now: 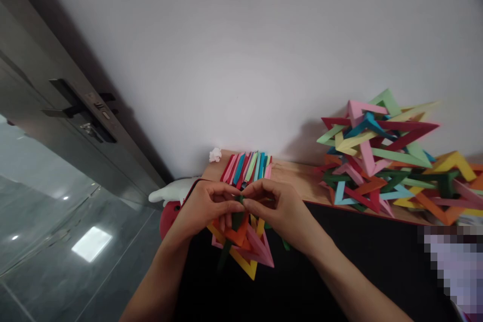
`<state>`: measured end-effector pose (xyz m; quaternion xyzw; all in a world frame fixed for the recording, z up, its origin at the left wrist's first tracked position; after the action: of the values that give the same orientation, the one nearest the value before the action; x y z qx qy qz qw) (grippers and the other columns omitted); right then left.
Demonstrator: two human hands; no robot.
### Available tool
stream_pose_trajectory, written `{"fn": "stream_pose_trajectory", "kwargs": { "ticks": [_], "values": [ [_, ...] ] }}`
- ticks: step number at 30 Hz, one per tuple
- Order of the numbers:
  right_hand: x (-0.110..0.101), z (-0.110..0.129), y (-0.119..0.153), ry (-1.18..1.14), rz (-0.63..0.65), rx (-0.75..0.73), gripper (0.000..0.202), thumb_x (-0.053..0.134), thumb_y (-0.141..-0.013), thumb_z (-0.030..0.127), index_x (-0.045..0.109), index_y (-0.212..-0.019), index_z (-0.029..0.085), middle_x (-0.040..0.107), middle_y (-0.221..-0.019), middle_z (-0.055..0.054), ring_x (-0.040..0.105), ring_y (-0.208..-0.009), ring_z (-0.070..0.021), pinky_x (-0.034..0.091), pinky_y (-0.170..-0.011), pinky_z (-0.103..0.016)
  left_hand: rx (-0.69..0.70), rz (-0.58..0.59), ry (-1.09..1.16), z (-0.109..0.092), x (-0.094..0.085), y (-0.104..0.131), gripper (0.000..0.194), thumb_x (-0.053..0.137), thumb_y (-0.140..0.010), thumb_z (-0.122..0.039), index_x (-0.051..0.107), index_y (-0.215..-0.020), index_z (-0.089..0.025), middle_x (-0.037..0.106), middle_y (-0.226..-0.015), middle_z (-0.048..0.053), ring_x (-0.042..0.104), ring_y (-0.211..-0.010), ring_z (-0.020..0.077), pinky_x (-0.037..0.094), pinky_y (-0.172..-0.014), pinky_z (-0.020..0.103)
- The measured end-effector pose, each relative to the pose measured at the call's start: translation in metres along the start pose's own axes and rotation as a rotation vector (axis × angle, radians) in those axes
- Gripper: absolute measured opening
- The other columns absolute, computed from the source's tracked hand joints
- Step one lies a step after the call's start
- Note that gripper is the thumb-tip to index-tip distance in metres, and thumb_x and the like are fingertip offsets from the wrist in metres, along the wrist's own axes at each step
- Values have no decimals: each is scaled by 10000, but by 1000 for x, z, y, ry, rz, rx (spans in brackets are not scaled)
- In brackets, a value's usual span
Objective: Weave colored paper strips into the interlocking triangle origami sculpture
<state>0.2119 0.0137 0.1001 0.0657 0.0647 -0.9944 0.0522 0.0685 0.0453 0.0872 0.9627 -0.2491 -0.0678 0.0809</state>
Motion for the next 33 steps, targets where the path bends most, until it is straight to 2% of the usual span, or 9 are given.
{"fn": "stream_pose_trajectory", "kwargs": {
  "ticks": [4, 11, 20, 29, 33],
  "values": [
    [0, -1, -2, -9, 42, 5, 78, 604, -771, 199, 668, -810, 178, 708, -761, -32, 674, -707, -156, 548, -654, -287, -4, 3, 8, 2, -1, -1, 231, 752, -678, -244, 693, -864, -121, 625, -438, -29, 582, -369, 96, 457, -358, 149],
    [-1, -2, -2, -32, 41, 17, 74, 625, -753, 187, 666, -811, 166, 699, -752, -33, 664, -692, -152, 542, -641, -283, -16, 10, 1, 1, -2, -1, 223, 754, -673, -240, 700, -857, -126, 637, -439, -27, 571, -344, 93, 448, -349, 148],
    [-1, -6, -4, -77, 113, 61, 84, 656, -739, 217, 651, -803, 162, 685, -757, -23, 641, -685, -135, 520, -635, -257, -50, 17, -9, 1, -2, 1, 219, 716, -695, -203, 730, -902, -132, 632, -413, -34, 563, -331, 83, 423, -343, 129],
    [1, -5, -3, -84, 128, 52, 70, 654, -736, 182, 654, -804, 165, 686, -749, -19, 640, -677, -129, 518, -623, -248, -69, -5, -16, -3, -2, 3, 182, 711, -685, -194, 739, -857, -142, 616, -382, -41, 492, -276, 57, 353, -294, 114],
    [0, -5, -3, -93, 129, 67, 94, 663, -725, 194, 655, -811, 155, 685, -753, -26, 639, -688, -133, 519, -638, -255, -62, -14, -15, -4, -1, 4, 151, 709, -677, -181, 739, -821, -144, 614, -379, -40, 505, -286, 62, 364, -302, 116]
  ]
}}
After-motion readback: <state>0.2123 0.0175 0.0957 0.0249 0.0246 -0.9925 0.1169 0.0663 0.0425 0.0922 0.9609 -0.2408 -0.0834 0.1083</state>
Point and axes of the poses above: each hand's wrist, its own y-axis away from the middle knuckle, its own x-axis out of the palm, z = x × y, the point moved 5 cm from there along -y, towards the middle knuckle
